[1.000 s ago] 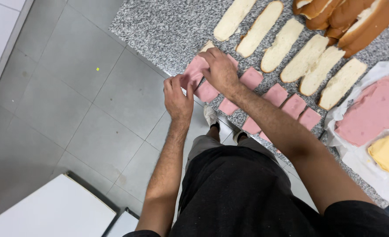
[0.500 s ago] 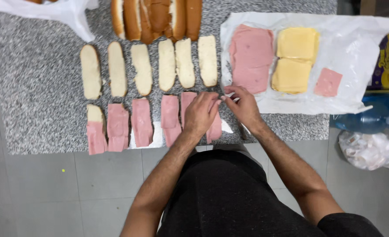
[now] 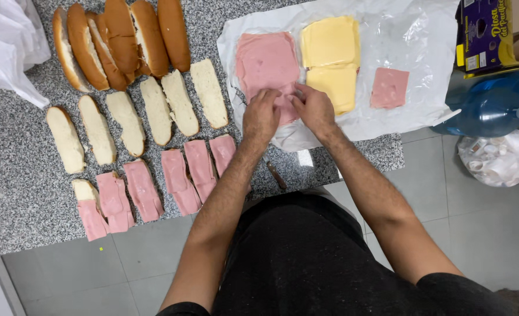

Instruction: The person places slices of ham and cheese onto pieces of bread by hand and then picks up a cup containing a green herb mixture and a spoon.

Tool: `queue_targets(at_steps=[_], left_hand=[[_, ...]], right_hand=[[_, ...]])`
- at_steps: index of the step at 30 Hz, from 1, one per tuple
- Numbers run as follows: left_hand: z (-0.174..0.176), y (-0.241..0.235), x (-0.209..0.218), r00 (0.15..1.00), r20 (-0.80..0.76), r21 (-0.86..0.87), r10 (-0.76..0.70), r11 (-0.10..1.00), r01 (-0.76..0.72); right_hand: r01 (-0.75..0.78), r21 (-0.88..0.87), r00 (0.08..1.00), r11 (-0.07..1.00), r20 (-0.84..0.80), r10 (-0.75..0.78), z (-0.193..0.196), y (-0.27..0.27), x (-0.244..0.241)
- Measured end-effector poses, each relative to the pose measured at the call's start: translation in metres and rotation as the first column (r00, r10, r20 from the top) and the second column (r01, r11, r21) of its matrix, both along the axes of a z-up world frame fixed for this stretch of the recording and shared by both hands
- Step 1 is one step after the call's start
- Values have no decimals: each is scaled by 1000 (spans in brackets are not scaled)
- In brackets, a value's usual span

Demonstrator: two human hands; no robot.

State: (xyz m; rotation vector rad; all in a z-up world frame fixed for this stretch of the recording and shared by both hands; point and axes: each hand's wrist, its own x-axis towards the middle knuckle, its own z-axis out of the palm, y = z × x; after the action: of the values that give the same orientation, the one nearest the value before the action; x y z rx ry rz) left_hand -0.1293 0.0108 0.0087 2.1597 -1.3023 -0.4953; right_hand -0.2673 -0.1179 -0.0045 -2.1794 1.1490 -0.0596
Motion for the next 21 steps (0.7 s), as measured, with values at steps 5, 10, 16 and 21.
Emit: queue_targets(at_steps=[5,10,16,21], left_hand=[[0,6,22,997,-20,24,68,997,-68],[0,0,35,997,-24,-20,76,997,-77],[6,-16,43,999,-32,-42,2,999,-3],[11,-34,45,982,127,37,-143,990,139]], right_hand=[[-76,-26,977,997,-200,70,8,6,13],[-114,-71,963,991,-253,93,21,18,21],[161,78,985,984,-77,-156,4,2,25],[190,21,978,981,-91,-188,1,6,29]])
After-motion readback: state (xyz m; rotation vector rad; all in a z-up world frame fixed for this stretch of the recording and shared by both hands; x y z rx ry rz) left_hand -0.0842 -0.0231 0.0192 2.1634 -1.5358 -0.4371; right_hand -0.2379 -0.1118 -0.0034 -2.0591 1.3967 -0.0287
